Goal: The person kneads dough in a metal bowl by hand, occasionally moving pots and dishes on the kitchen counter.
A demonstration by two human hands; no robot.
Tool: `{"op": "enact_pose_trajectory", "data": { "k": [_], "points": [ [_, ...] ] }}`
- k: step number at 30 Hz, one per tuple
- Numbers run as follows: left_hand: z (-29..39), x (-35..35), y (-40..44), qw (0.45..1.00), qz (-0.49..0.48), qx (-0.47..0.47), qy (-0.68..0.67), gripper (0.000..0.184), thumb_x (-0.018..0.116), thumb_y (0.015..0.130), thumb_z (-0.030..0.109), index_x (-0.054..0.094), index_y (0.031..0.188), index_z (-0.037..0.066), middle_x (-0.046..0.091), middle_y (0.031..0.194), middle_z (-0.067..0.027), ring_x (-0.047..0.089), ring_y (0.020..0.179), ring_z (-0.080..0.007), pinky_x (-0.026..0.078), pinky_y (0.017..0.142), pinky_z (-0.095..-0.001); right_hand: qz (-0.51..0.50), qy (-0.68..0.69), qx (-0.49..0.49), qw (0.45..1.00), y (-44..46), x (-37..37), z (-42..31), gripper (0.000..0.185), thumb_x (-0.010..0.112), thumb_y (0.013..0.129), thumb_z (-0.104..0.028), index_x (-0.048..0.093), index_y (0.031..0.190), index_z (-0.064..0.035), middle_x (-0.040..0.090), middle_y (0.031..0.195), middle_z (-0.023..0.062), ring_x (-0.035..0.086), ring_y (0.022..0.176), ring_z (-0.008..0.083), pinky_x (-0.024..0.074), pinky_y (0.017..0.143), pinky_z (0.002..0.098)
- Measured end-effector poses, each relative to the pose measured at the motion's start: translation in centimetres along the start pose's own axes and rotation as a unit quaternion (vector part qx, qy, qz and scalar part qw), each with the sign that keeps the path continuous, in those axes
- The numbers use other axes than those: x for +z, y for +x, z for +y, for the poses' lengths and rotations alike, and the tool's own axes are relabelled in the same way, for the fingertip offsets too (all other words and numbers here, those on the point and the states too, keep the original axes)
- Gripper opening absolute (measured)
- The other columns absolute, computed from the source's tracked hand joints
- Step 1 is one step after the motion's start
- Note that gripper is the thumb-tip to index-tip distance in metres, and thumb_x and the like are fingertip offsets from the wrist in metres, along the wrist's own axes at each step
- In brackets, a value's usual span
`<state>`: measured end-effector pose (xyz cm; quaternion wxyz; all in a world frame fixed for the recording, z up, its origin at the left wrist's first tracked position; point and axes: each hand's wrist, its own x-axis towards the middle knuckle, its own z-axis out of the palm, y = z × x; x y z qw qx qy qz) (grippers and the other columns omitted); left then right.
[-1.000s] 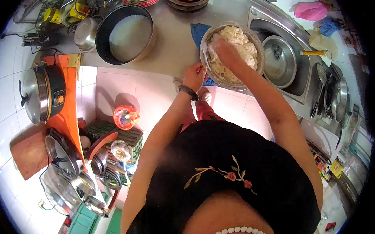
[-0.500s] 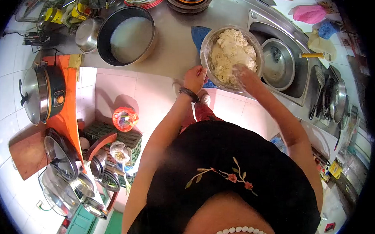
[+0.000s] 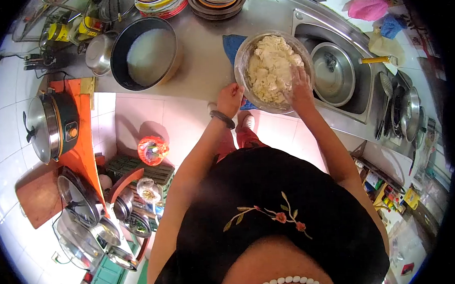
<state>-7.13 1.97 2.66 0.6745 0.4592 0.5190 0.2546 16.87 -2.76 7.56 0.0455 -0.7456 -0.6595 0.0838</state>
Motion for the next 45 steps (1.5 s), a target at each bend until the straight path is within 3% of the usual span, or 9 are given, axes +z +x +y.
{"op": "enact_pose_trajectory", "data": {
  "k": [4, 16, 20, 32, 34, 36, 38, 42, 45],
  "points": [
    [1.4, -0.1, -0.3, 0.999, -0.011, -0.025, 0.022, 0.023, 0.056, 0.091, 0.018, 0.055, 0.086, -0.005, 0.061, 0.067, -0.0098, 0.063, 0.055, -0.0157, 0.051, 0.049, -0.0282, 0.038, -0.074, -0.031, 0.996, 2.6, 3.3, 0.6, 0.078, 0.073, 0.074, -0.028, 0.036, 0.137, -0.0041, 0.041, 0.135, 0.021, 0.04, 0.126, 0.0335, 0.0363, 0.102, 0.0421],
    [1.8, 0.4, 0.8, 0.993, -0.014, -0.01, 0.114, 0.022, 0.061, 0.085, 0.016, 0.052, 0.086, -0.004, 0.063, 0.071, -0.0186, 0.067, 0.058, -0.027, 0.053, 0.054, -0.0366, -0.094, 0.332, 0.056, 0.937, 7.0, -1.5, 4.8, 0.052, 0.072, 0.07, -0.017, 0.057, 0.116, 0.0014, 0.067, 0.099, 0.017, 0.066, 0.087, 0.0272, 0.0513, 0.079, 0.0354],
    [-0.1, 0.6, 1.3, 0.992, 0.01, 0.019, 0.122, 0.022, 0.062, 0.084, 0.016, 0.053, 0.083, -0.004, 0.062, 0.071, -0.0196, 0.065, 0.057, -0.03, 0.052, 0.058, -0.0399, -0.147, 0.611, 0.187, 0.755, 7.4, -4.9, 2.8, 0.043, 0.069, 0.074, -0.004, 0.057, 0.115, 0.0021, 0.066, 0.097, 0.0098, 0.065, 0.081, 0.0176, 0.0534, 0.073, 0.0313],
    [0.4, 0.4, 1.3, 0.994, -0.008, -0.006, 0.111, 0.027, 0.061, 0.085, 0.021, 0.055, 0.087, -0.005, 0.062, 0.074, -0.0218, 0.065, 0.063, -0.0334, 0.052, 0.058, -0.0411, -0.045, 0.79, 0.248, 0.559, 5.6, -3.4, -1.6, 0.046, 0.067, 0.079, -0.01, 0.052, 0.122, -0.003, 0.061, 0.109, 0.0104, 0.062, 0.094, 0.0228, 0.0539, 0.078, 0.0349],
    [-1.3, 0.4, 2.0, 0.991, -0.002, 0.018, 0.135, 0.027, 0.061, 0.084, 0.021, 0.055, 0.087, -0.005, 0.062, 0.074, -0.022, 0.064, 0.066, -0.0353, 0.051, 0.06, -0.0421, 0.079, 0.509, -0.038, 0.856, 4.3, -1.7, -0.5, 0.046, 0.066, 0.079, -0.009, 0.052, 0.122, -0.0042, 0.06, 0.112, 0.0112, 0.06, 0.1, 0.0247, 0.0513, 0.084, 0.0376],
    [-3.0, 0.3, 2.7, 0.986, 0.0, 0.05, 0.161, 0.025, 0.06, 0.085, 0.019, 0.055, 0.09, -0.005, 0.063, 0.076, -0.0206, 0.064, 0.067, -0.0335, 0.052, 0.06, -0.0405, 0.102, 0.54, -0.018, 0.836, 3.7, 0.8, -0.8, 0.044, 0.066, 0.08, -0.013, 0.053, 0.12, -0.0038, 0.059, 0.113, 0.0121, 0.06, 0.103, 0.0259, 0.0503, 0.087, 0.0389],
    [-3.5, 0.0, 3.0, 0.984, -0.02, 0.046, 0.168, 0.022, 0.056, 0.087, 0.014, 0.055, 0.098, -0.005, 0.064, 0.081, -0.016, 0.065, 0.064, -0.0243, 0.054, 0.055, -0.0339, 0.014, 0.842, 0.297, 0.45, 3.8, 2.4, -3.7, 0.043, 0.066, 0.082, -0.022, 0.054, 0.118, -0.0018, 0.059, 0.115, 0.013, 0.06, 0.103, 0.0263, 0.0509, 0.086, 0.0388],
    [-3.3, -0.2, 2.7, 0.988, -0.042, 0.032, 0.148, 0.021, 0.054, 0.089, 0.01, 0.055, 0.105, -0.004, 0.064, 0.085, -0.0113, 0.064, 0.062, -0.0157, 0.055, 0.052, -0.0282, 0.036, 0.352, 0.117, 0.928, 1.7, 2.8, -1.8, 0.061, 0.065, 0.079, -0.035, 0.046, 0.129, -0.006, 0.05, 0.125, 0.0207, 0.043, 0.12, 0.0398, 0.0334, 0.102, 0.0475],
    [1.4, 0.4, 0.7, 0.998, -0.043, -0.053, 0.012, 0.02, 0.054, 0.089, 0.011, 0.055, 0.104, -0.003, 0.064, 0.085, -0.0101, 0.063, 0.06, -0.0151, 0.054, 0.052, -0.0274, 0.041, 0.082, 0.052, 0.994, 1.5, 1.7, -0.8, 0.073, 0.069, 0.075, -0.043, 0.043, 0.133, -0.0061, 0.041, 0.135, 0.0216, 0.032, 0.129, 0.0393, 0.0262, 0.105, 0.0508]
  ]
}}
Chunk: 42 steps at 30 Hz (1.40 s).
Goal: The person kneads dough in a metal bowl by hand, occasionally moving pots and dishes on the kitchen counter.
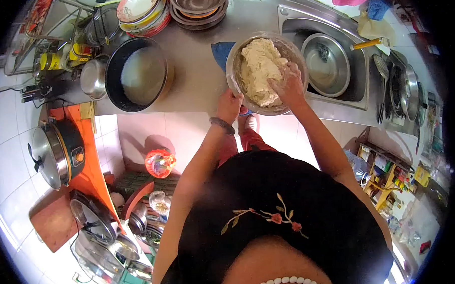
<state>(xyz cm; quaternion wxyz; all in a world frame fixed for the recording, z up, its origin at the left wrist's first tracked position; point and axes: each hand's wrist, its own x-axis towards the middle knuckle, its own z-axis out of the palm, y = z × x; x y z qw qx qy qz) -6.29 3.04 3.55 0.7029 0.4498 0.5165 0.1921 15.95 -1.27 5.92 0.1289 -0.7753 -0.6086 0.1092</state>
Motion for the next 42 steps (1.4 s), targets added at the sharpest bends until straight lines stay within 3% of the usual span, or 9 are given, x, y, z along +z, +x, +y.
{"op": "enact_pose_trajectory", "data": {
  "k": [3, 9, 15, 21, 24, 26, 29, 35, 42],
  "points": [
    [-1.2, 0.0, 0.7, 0.998, 0.016, 0.046, 0.036, 0.023, 0.057, 0.088, 0.016, 0.053, 0.093, -0.006, 0.063, 0.071, -0.0162, 0.066, 0.052, -0.0218, 0.051, 0.048, -0.0316, -0.086, 0.097, 0.044, 0.991, 0.3, -0.1, 0.6, 0.092, 0.072, 0.07, -0.049, 0.033, 0.14, -0.0058, 0.032, 0.143, 0.0218, 0.018, 0.136, 0.0397, 0.0188, 0.108, 0.0524],
    [-0.6, 0.0, 0.3, 0.988, 0.043, 0.054, 0.14, 0.025, 0.059, 0.087, 0.019, 0.055, 0.09, -0.005, 0.064, 0.074, -0.0193, 0.066, 0.056, -0.0271, 0.052, 0.054, -0.0365, -0.038, 0.098, 0.079, 0.991, -0.3, 1.4, -1.0, 0.117, 0.078, 0.061, -0.056, 0.016, 0.146, -0.0066, 0.029, 0.145, 0.0224, 0.017, 0.138, 0.039, 0.0118, 0.111, 0.0527],
    [-3.0, -0.4, 1.9, 0.983, 0.042, 0.108, 0.145, 0.027, 0.06, 0.084, 0.022, 0.056, 0.084, -0.004, 0.062, 0.074, -0.0223, 0.062, 0.071, -0.0373, 0.048, 0.064, -0.0441, 0.019, 0.267, 0.109, 0.957, 1.2, 3.0, 0.5, 0.094, 0.08, 0.066, -0.038, 0.032, 0.139, -0.0022, 0.054, 0.125, 0.0186, 0.054, 0.114, 0.0332, 0.0407, 0.097, 0.0491],
    [-4.2, -0.3, 2.3, 0.986, 0.057, 0.092, 0.129, 0.027, 0.061, 0.084, 0.023, 0.055, 0.083, -0.004, 0.061, 0.075, -0.0241, 0.061, 0.071, -0.0399, 0.047, 0.065, -0.0457, -0.036, 0.677, 0.286, 0.677, 1.4, 2.0, 2.5, 0.043, 0.067, 0.081, -0.007, 0.052, 0.121, -0.0013, 0.062, 0.111, 0.0141, 0.062, 0.098, 0.0213, 0.0556, 0.079, 0.0365],
    [-5.2, 0.0, 2.7, 0.982, 0.077, 0.12, 0.126, 0.026, 0.061, 0.084, 0.022, 0.054, 0.082, -0.004, 0.061, 0.074, -0.0237, 0.062, 0.07, -0.0391, 0.047, 0.064, -0.0452, -0.038, 0.781, 0.199, 0.591, 0.2, -0.2, 1.0, 0.041, 0.059, 0.085, -0.002, 0.049, 0.125, -0.0007, 0.059, 0.116, 0.0151, 0.062, 0.102, 0.0254, 0.0556, 0.083, 0.0393],
    [-4.6, 0.0, 2.3, 0.985, 0.067, 0.114, 0.108, 0.026, 0.061, 0.084, 0.021, 0.054, 0.081, -0.004, 0.061, 0.073, -0.0234, 0.062, 0.07, -0.0387, 0.047, 0.064, -0.0449, -0.032, 0.813, 0.342, 0.471, 0.8, -0.6, 0.8, 0.042, 0.055, 0.089, -0.005, 0.044, 0.13, -0.0014, 0.054, 0.125, 0.0169, 0.059, 0.108, 0.0295, 0.0522, 0.09, 0.0426],
    [-2.5, -0.1, 1.3, 0.993, 0.048, 0.069, 0.082, 0.026, 0.06, 0.084, 0.02, 0.053, 0.081, -0.005, 0.061, 0.073, -0.0225, 0.062, 0.067, -0.0374, 0.048, 0.062, -0.0439, -0.03, 0.833, 0.39, 0.391, 0.2, -2.2, -1.7, 0.042, 0.05, 0.092, -0.011, 0.042, 0.133, -0.004, 0.052, 0.13, 0.0163, 0.053, 0.117, 0.0314, 0.0451, 0.099, 0.0463],
    [-0.7, 0.0, 0.2, 0.996, 0.042, 0.056, 0.051, 0.026, 0.06, 0.086, 0.019, 0.054, 0.083, -0.007, 0.061, 0.071, -0.0205, 0.064, 0.062, -0.0311, 0.05, 0.057, -0.0403, -0.051, 0.947, 0.153, 0.28, -2.5, 2.4, -0.5, 0.051, 0.052, 0.089, -0.028, 0.042, 0.134, -0.0045, 0.05, 0.132, 0.0156, 0.049, 0.121, 0.0322, 0.0394, 0.104, 0.0478],
    [-5.1, -0.2, 2.5, 0.992, 0.05, 0.109, 0.05, 0.022, 0.06, 0.086, 0.017, 0.055, 0.086, -0.005, 0.063, 0.071, -0.0178, 0.067, 0.058, -0.026, 0.051, 0.054, -0.0363, -0.014, 0.93, 0.292, 0.221, -3.0, 5.5, -1.4, 0.058, 0.055, 0.082, -0.019, 0.039, 0.136, -0.0061, 0.045, 0.136, 0.0165, 0.045, 0.123, 0.0354, 0.0332, 0.107, 0.0507]
  ]
}}
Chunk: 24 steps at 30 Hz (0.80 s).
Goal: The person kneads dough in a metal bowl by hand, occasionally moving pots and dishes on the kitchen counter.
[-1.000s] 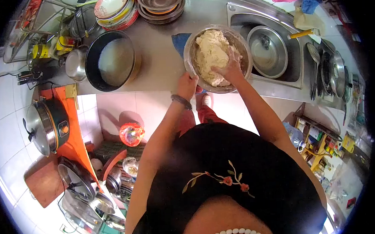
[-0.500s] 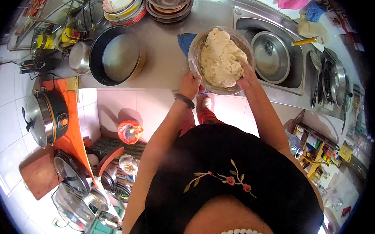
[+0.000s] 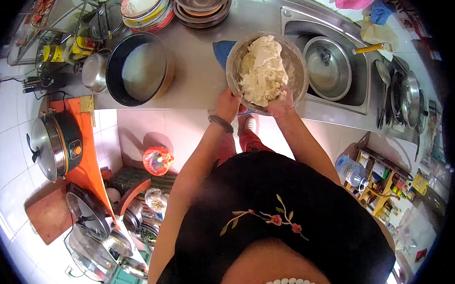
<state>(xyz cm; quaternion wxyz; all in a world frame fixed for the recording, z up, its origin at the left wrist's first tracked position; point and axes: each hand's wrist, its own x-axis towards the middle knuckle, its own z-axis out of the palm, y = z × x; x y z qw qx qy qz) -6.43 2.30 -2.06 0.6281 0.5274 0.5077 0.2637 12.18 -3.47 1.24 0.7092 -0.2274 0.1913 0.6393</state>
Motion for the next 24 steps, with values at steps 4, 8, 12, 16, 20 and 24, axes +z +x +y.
{"op": "enact_pose_trajectory", "data": {
  "k": [4, 8, 12, 16, 20, 24],
  "points": [
    [0.0, -0.1, 0.3, 1.0, -0.005, -0.012, 0.022, 0.022, 0.06, 0.085, 0.017, 0.056, 0.086, -0.004, 0.064, 0.07, -0.0161, 0.066, 0.054, -0.0232, 0.052, 0.054, -0.0353, 0.023, -0.511, -0.121, 0.851, 1.1, -2.7, -1.4, 0.062, 0.065, 0.077, -0.008, 0.04, 0.135, -0.0065, 0.047, 0.133, 0.0152, 0.049, 0.119, 0.0329, 0.0412, 0.101, 0.0478],
    [2.3, -0.4, -0.5, 0.998, -0.032, -0.051, -0.011, 0.022, 0.06, 0.086, 0.016, 0.055, 0.087, -0.005, 0.063, 0.069, -0.0152, 0.067, 0.055, -0.0236, 0.052, 0.052, -0.0347, 0.064, -0.505, -0.081, 0.857, -1.0, 3.2, -1.7, 0.055, 0.069, 0.078, -0.012, 0.047, 0.127, -0.0015, 0.057, 0.121, 0.0168, 0.057, 0.109, 0.0289, 0.0482, 0.089, 0.0394],
    [4.0, -0.2, -1.2, 0.994, -0.031, -0.069, -0.073, 0.02, 0.058, 0.089, 0.014, 0.053, 0.089, -0.005, 0.063, 0.07, -0.0143, 0.067, 0.056, -0.0238, 0.052, 0.048, -0.0322, -0.008, -0.836, -0.148, 0.528, -1.5, 4.7, -3.6, 0.052, 0.068, 0.08, -0.021, 0.049, 0.123, 0.0026, 0.062, 0.111, 0.0206, 0.063, 0.099, 0.0306, 0.0497, 0.085, 0.0378],
    [4.4, -0.5, -1.4, 0.997, -0.031, -0.064, -0.013, 0.02, 0.057, 0.09, 0.013, 0.052, 0.092, -0.006, 0.063, 0.072, -0.0144, 0.067, 0.055, -0.0232, 0.053, 0.048, -0.0319, -0.069, -0.933, -0.22, 0.276, -3.9, 8.1, -4.5, 0.044, 0.061, 0.083, -0.019, 0.052, 0.12, 0.003, 0.061, 0.109, 0.0226, 0.061, 0.097, 0.0357, 0.0487, 0.086, 0.0398],
    [3.6, -0.3, -1.0, 0.999, -0.025, -0.039, -0.022, 0.019, 0.057, 0.089, 0.013, 0.052, 0.094, -0.005, 0.063, 0.074, -0.0161, 0.066, 0.053, -0.0225, 0.053, 0.047, -0.032, -0.182, -0.905, -0.335, 0.189, 0.3, 6.2, -8.5, 0.035, 0.056, 0.085, -0.011, 0.054, 0.119, -0.0003, 0.056, 0.116, 0.0204, 0.057, 0.103, 0.0345, 0.0475, 0.087, 0.0392],
    [5.5, -0.3, -1.6, 0.994, -0.039, -0.096, -0.046, 0.02, 0.052, 0.091, 0.013, 0.053, 0.101, -0.005, 0.064, 0.086, -0.0139, 0.065, 0.062, -0.0201, 0.056, 0.051, -0.0299, -0.242, -0.945, -0.211, 0.066, 4.2, 6.2, -11.0, 0.04, 0.05, 0.086, -0.008, 0.051, 0.126, -0.0041, 0.051, 0.127, 0.0177, 0.05, 0.117, 0.0334, 0.0433, 0.096, 0.0412]
  ]
}}
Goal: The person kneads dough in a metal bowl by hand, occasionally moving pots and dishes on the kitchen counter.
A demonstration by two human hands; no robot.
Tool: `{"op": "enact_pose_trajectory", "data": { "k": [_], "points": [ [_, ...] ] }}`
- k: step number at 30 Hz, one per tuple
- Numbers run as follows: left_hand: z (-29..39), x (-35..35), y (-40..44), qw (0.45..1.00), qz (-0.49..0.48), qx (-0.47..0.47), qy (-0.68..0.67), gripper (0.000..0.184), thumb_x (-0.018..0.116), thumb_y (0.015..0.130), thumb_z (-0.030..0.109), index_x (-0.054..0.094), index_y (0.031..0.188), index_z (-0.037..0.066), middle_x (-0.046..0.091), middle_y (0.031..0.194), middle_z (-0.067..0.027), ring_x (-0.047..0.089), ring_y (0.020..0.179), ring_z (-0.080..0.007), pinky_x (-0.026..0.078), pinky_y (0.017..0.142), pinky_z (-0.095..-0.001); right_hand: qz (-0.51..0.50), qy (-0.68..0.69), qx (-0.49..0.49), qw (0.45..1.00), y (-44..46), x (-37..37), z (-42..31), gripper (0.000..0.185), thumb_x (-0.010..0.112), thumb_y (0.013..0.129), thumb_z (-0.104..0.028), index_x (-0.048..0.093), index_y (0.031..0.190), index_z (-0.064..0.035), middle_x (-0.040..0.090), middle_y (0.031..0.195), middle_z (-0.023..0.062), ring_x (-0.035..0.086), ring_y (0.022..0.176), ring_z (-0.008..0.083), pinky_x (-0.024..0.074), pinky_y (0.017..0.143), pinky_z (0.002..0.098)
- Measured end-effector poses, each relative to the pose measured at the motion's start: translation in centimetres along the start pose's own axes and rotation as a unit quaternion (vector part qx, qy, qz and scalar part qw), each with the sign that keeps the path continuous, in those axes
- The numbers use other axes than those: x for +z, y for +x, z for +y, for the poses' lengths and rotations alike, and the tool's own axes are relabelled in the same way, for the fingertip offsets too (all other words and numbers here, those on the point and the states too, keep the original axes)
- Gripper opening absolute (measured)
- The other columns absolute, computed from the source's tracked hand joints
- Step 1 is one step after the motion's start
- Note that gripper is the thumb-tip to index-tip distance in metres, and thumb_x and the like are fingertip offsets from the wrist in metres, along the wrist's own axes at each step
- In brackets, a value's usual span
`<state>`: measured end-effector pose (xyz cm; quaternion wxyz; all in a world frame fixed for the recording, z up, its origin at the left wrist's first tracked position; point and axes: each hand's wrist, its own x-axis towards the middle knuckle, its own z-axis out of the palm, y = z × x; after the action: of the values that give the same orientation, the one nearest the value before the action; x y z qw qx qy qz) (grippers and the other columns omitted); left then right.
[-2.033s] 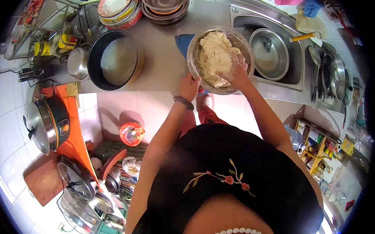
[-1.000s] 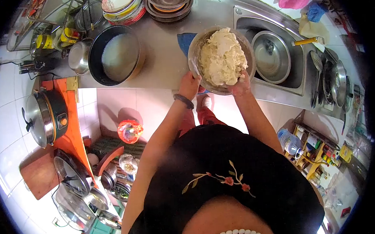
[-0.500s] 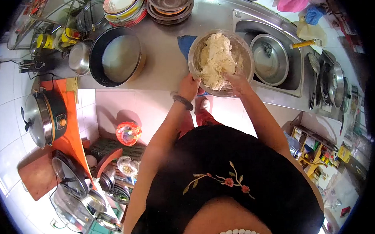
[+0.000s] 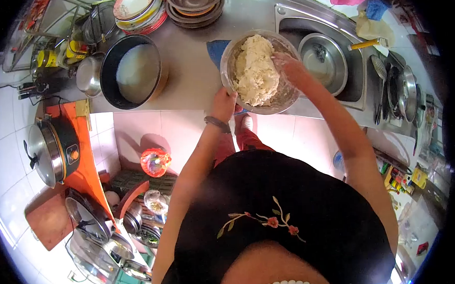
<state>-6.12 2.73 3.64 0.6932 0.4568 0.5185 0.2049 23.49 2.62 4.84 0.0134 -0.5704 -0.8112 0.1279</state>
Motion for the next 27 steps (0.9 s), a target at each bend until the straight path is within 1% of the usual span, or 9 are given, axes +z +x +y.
{"op": "enact_pose_trajectory", "data": {
  "k": [3, 6, 9, 15, 18, 21, 23, 25, 27],
  "points": [
    [-3.0, 0.2, 1.4, 0.977, 0.076, 0.11, 0.168, 0.022, 0.053, 0.09, 0.012, 0.051, 0.103, -0.005, 0.064, 0.086, -0.0148, 0.064, 0.06, -0.0218, 0.055, 0.051, -0.0305, -0.069, -0.112, -0.007, 0.991, 0.4, -1.8, -0.6, 0.049, 0.05, 0.084, -0.01, 0.045, 0.132, -0.003, 0.047, 0.133, 0.0173, 0.044, 0.125, 0.032, 0.0365, 0.104, 0.0446],
    [-3.3, 1.7, 1.0, 0.98, 0.143, 0.053, 0.128, 0.027, 0.052, 0.088, 0.01, 0.046, 0.11, -0.005, 0.062, 0.096, -0.0188, 0.065, 0.074, -0.0301, 0.054, 0.064, -0.0366, -0.015, -0.238, -0.077, 0.968, -1.0, -1.0, 0.7, 0.055, 0.051, 0.085, -0.012, 0.038, 0.137, -0.0008, 0.046, 0.133, 0.0183, 0.047, 0.123, 0.0315, 0.0352, 0.105, 0.0462],
    [0.1, 3.1, -0.3, 0.93, 0.236, 0.222, 0.171, 0.034, 0.048, 0.086, 0.005, 0.042, 0.117, -0.006, 0.056, 0.109, -0.0228, 0.059, 0.097, -0.0373, 0.047, 0.085, -0.0419, -0.003, -0.249, -0.112, 0.962, -2.0, -1.6, -0.2, 0.046, 0.051, 0.085, -0.017, 0.049, 0.127, 0.0009, 0.055, 0.122, 0.0181, 0.052, 0.117, 0.0318, 0.0344, 0.105, 0.0465],
    [-1.9, 5.1, 2.2, 0.887, 0.349, 0.244, 0.179, 0.037, 0.047, 0.086, 0.003, 0.041, 0.121, -0.008, 0.048, 0.119, -0.0251, 0.047, 0.112, -0.0382, 0.034, 0.099, -0.0422, -0.351, -0.033, 0.011, 0.936, -2.3, -4.2, -7.3, 0.035, 0.055, 0.08, -0.02, 0.061, 0.11, -0.0037, 0.066, 0.093, 0.0177, 0.06, 0.099, 0.0352, 0.045, 0.091, 0.0471],
    [-2.3, 6.0, 2.8, 0.885, 0.384, 0.233, 0.118, 0.036, 0.046, 0.089, 0.004, 0.04, 0.123, -0.008, 0.048, 0.12, -0.0239, 0.047, 0.112, -0.036, 0.034, 0.099, -0.0409, -0.231, 0.184, 0.062, 0.953, -4.2, -1.4, -7.8, 0.028, 0.051, 0.086, -0.023, 0.064, 0.103, -0.0051, 0.065, 0.087, 0.0204, 0.061, 0.089, 0.0375, 0.0495, 0.078, 0.048],
    [-2.5, 5.7, 3.0, 0.883, 0.38, 0.246, 0.129, 0.036, 0.046, 0.09, 0.004, 0.04, 0.125, -0.006, 0.049, 0.119, -0.021, 0.049, 0.109, -0.0316, 0.037, 0.096, -0.0383, -0.112, 0.19, -0.065, 0.973, -5.1, 0.9, -7.6, 0.032, 0.044, 0.092, -0.028, 0.063, 0.093, -0.0016, 0.063, 0.081, 0.0224, 0.061, 0.085, 0.0391, 0.048, 0.078, 0.0484],
    [-2.1, 5.8, 2.5, 0.908, 0.349, 0.219, 0.071, 0.036, 0.047, 0.09, 0.004, 0.041, 0.125, -0.004, 0.051, 0.116, -0.0195, 0.051, 0.105, -0.0293, 0.039, 0.094, -0.0367, -0.204, 0.199, -0.026, 0.958, -5.4, 2.4, -7.5, 0.037, 0.036, 0.097, -0.032, 0.059, 0.107, -0.0055, 0.063, 0.082, 0.0217, 0.059, 0.093, 0.0376, 0.0469, 0.079, 0.0476],
    [-1.7, 5.7, 2.6, 0.916, 0.336, 0.217, 0.039, 0.035, 0.046, 0.089, 0.003, 0.043, 0.124, -0.004, 0.052, 0.115, -0.0198, 0.052, 0.104, -0.0296, 0.04, 0.092, -0.0372, -0.268, 0.226, -0.046, 0.935, -5.4, 0.6, -7.2, 0.041, 0.032, 0.099, -0.034, 0.054, 0.118, -0.0052, 0.054, 0.118, 0.0198, 0.052, 0.111, 0.0375, 0.0407, 0.095, 0.0489],
    [-1.8, 5.5, 2.3, 0.913, 0.334, 0.233, 0.037, 0.034, 0.043, 0.088, 0.002, 0.044, 0.121, -0.005, 0.052, 0.114, -0.0217, 0.052, 0.105, -0.0327, 0.04, 0.091, -0.0397, -0.223, 0.096, -0.153, 0.958, -5.3, -0.5, -5.0, 0.04, 0.034, 0.098, -0.034, 0.053, 0.123, -0.0095, 0.049, 0.129, 0.0162, 0.044, 0.122, 0.0342, 0.0309, 0.104, 0.051]
  ]
}}
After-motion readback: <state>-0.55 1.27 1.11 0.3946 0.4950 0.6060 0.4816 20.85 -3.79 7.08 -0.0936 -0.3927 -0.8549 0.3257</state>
